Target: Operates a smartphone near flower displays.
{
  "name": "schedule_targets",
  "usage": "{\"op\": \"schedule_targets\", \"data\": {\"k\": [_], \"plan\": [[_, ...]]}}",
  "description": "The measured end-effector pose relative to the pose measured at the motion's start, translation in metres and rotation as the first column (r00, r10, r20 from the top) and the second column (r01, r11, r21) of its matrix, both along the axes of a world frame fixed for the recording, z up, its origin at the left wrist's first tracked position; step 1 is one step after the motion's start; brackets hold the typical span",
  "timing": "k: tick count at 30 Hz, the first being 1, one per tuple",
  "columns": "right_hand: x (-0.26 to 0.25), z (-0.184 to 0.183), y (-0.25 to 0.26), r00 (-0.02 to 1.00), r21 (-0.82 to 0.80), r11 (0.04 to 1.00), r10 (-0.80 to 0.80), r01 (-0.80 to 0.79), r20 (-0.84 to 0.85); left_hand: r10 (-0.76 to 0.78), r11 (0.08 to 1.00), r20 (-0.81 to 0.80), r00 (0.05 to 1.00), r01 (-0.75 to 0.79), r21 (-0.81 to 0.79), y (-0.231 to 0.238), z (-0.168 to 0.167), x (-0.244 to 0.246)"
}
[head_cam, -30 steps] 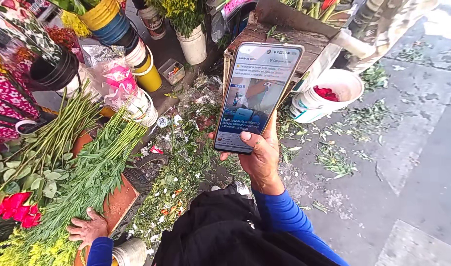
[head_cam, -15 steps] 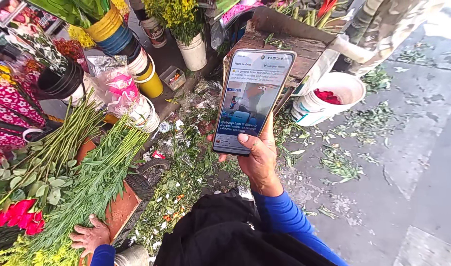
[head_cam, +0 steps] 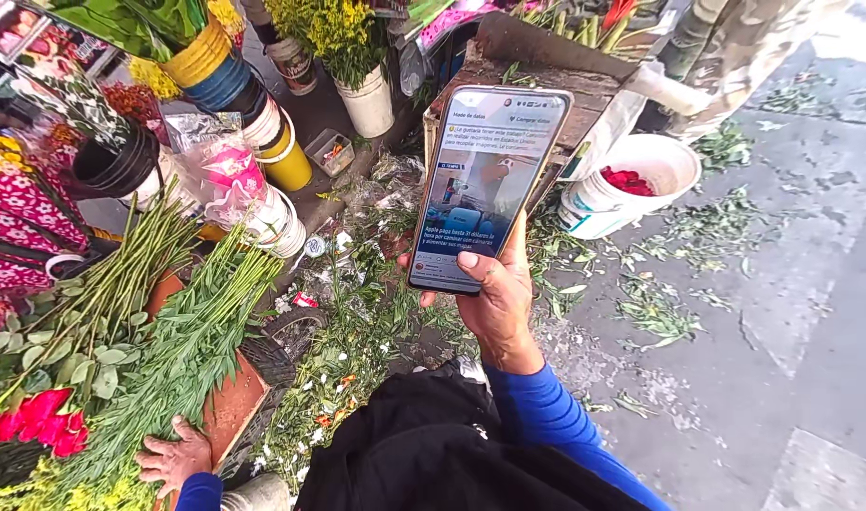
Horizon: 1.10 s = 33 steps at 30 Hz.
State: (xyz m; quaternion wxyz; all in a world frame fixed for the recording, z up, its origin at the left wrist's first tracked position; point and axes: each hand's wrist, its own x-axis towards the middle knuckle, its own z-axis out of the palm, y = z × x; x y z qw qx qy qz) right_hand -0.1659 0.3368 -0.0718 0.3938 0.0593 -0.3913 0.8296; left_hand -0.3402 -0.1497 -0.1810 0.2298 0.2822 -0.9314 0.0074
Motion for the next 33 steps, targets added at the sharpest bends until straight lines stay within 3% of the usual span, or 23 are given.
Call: {"op": "schedule_targets", "data": {"k": [1, 3, 9, 11, 15, 18, 21, 33], "plan": [[0.0, 0.0, 0.0, 1.0, 0.002, 1.0, -0.001, 0.001, -0.001, -0.021, 0.998, -0.009, 1.0, 0.021, -0.056, -0.052, -0.043, -0.024], [0.001, 0.001, 0.001, 1.0, 0.002, 1.0, -0.008, 0.008, -0.002, -0.021, 1.0, 0.133, 0.991, 0.021, -0.001, -0.086, -0.061, -0.041], [0.003, 0.001, 0.001, 1.0, -0.002, 1.0, -0.019, 0.019, 0.008, -0.028, 0.999, 0.187, 0.982, 0.025, 0.022, -0.075, -0.046, -0.033], [0.002, 0.001, 0.001, 1.0, -0.004, 1.0, -0.022, 0.022, 0.015, -0.04, 0.999, 0.149, 0.988, 0.041, -0.01, -0.082, -0.055, -0.037], [0.0, 0.002, -0.001, 1.0, -0.004, 1.0, -0.021, 0.021, 0.017, -0.051, 0.992, 0.162, 0.985, 0.031, 0.123, -0.061, -0.033, -0.028], [0.0, 0.003, -0.002, 1.0, -0.005, 1.0, -0.017, 0.017, 0.021, -0.042, 0.998, 0.184, 0.982, 0.032, 0.058, -0.062, -0.036, -0.029], [0.0, 0.003, -0.003, 1.0, -0.016, 1.0, -0.011, 0.012, 0.018, -0.045, 0.991, 0.214, 0.976, 0.017, 0.134, -0.05, -0.025, -0.028], [0.003, 0.0, -0.005, 0.997, -0.039, 0.999, -0.035, 0.037, 0.069, -0.051, 0.988, 0.198, 0.979, 0.02, 0.156, -0.048, -0.022, -0.027]]}}
